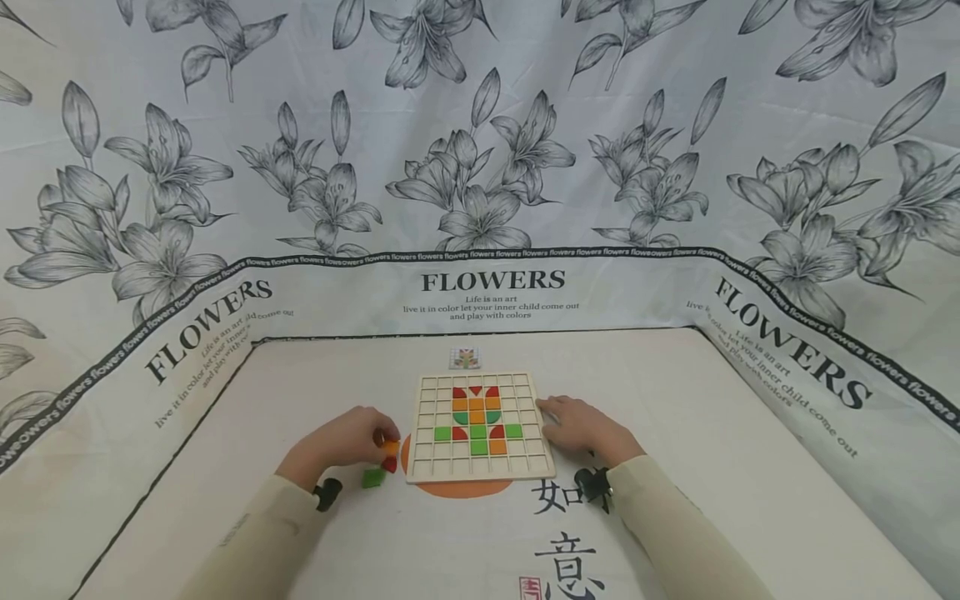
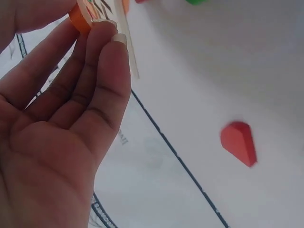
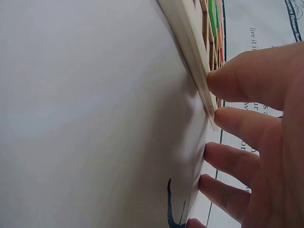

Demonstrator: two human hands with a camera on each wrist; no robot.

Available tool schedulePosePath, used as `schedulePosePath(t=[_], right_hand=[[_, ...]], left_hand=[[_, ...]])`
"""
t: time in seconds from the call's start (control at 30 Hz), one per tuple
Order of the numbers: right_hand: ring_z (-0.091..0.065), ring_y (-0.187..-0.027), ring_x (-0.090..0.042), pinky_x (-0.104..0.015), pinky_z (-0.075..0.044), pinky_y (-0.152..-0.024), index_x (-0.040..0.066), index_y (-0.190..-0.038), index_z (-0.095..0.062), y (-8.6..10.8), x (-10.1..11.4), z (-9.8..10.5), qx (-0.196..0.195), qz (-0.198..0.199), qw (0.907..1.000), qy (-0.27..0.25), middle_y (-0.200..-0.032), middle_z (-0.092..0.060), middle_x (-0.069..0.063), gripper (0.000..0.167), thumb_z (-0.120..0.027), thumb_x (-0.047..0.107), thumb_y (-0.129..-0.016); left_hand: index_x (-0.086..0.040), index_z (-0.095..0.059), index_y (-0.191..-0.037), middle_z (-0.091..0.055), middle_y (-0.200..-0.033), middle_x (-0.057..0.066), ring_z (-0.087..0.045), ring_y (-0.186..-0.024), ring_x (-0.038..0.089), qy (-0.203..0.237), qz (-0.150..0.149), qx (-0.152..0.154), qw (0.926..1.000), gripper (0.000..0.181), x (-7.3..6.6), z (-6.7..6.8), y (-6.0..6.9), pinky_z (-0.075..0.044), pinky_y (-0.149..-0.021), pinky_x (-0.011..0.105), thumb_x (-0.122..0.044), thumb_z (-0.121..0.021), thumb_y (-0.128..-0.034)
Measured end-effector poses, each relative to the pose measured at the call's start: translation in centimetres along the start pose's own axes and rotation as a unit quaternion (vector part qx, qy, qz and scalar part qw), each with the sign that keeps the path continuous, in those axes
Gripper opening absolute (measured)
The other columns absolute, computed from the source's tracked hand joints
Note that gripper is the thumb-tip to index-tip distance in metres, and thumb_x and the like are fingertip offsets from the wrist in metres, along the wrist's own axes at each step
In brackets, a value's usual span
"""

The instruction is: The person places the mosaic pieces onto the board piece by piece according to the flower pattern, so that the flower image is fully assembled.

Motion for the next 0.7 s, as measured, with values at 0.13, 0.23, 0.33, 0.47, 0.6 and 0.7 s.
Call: schedulePosePath(t=[0.13, 0.23, 0.33, 0.47, 0.6, 0.7], right_hand=[[-0.032, -0.143, -0.037, -0.054, -0.029, -0.114, 0.015, -0.148, -0.04, 0.0, 0.1, 0.2, -0.001, 0.001, 1.0, 0.005, -0.154, -0.036, -0.014, 0.058, -0.049, 0.031, -0.093], [-0.032, -0.143, -0.036, -0.054, -0.029, -0.114, 0.016, -0.148, -0.04, 0.0, 0.0, 0.2, -0.001, -0.001, 1.0, 0.006, -0.154, -0.036, -0.014, 0.058, -0.048, 0.032, -0.093], [-0.032, -0.143, -0.037, -0.054, -0.029, -0.114, 0.016, -0.148, -0.04, 0.1, 0.1, 0.1, 0.002, -0.001, 1.0, 0.002, -0.154, -0.036, -0.015, 0.058, -0.049, 0.031, -0.093], [-0.032, -0.143, -0.037, -0.054, -0.029, -0.114, 0.016, -0.148, -0.04, 0.2, 0.1, 0.1, 0.007, -0.001, 1.0, -0.001, -0.154, -0.036, -0.014, 0.058, -0.049, 0.03, -0.093], [-0.032, -0.143, -0.036, -0.053, -0.029, -0.114, 0.016, -0.148, -0.041, 0.2, 0.2, 0.1, 0.004, 0.002, 1.0, 0.0, -0.154, -0.036, -0.014, 0.058, -0.049, 0.03, -0.092], [-0.032, -0.143, -0.036, -0.054, -0.029, -0.114, 0.015, -0.147, -0.041, 0.2, 0.2, 0.2, 0.002, 0.005, 1.0, 0.002, -0.154, -0.037, -0.015, 0.058, -0.049, 0.03, -0.092]], left_hand=[[-0.014, -0.073, -0.103, -0.063, -0.09, -0.004, -0.055, -0.083, 0.016, 0.01, -0.009, -0.004, 0.9999, 0.027, -1.3, -0.2, -0.8, -0.05, -0.075, 0.031, -0.009, -0.077, -0.0772], [-0.013, -0.072, -0.107, -0.063, -0.093, -0.004, -0.055, -0.085, 0.016, 0.012, -0.023, -0.01, 0.9996, 0.029, -2.2, -0.5, -1.4, -0.051, -0.078, 0.031, -0.011, -0.077, -0.0783], [-0.013, -0.071, -0.108, -0.063, -0.097, -0.005, -0.054, -0.09, 0.016, 0.015, -0.028, -0.012, 0.9994, 0.029, -2.7, -0.8, -1.9, -0.051, -0.082, 0.031, -0.013, -0.076, -0.0795], [-0.015, -0.07, -0.109, -0.063, -0.103, -0.005, -0.053, -0.095, 0.017, 0.012, -0.037, -0.017, 0.9991, 0.029, -3.4, -1.1, -2.5, -0.051, -0.083, 0.032, -0.014, -0.075, -0.0806], [-0.017, -0.071, -0.11, -0.062, -0.103, -0.004, -0.053, -0.096, 0.018, 0.014, -0.048, -0.019, 0.9986, 0.029, -4.3, -1.4, -3.0, -0.05, -0.08, 0.031, -0.015, -0.074, -0.0806], [-0.019, -0.071, -0.11, -0.061, -0.101, -0.005, -0.052, -0.095, 0.019, 0.018, -0.053, -0.015, 0.9983, 0.029, -5.0, -1.7, -3.2, -0.05, -0.077, 0.03, -0.019, -0.075, -0.0817]])
Point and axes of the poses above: each hand's wrist, its own y-axis away from the middle knuckle, its own z-axis out of the back of the hand, x = y × z, the point moved 7 cm from there along -y, towards the middle knuckle
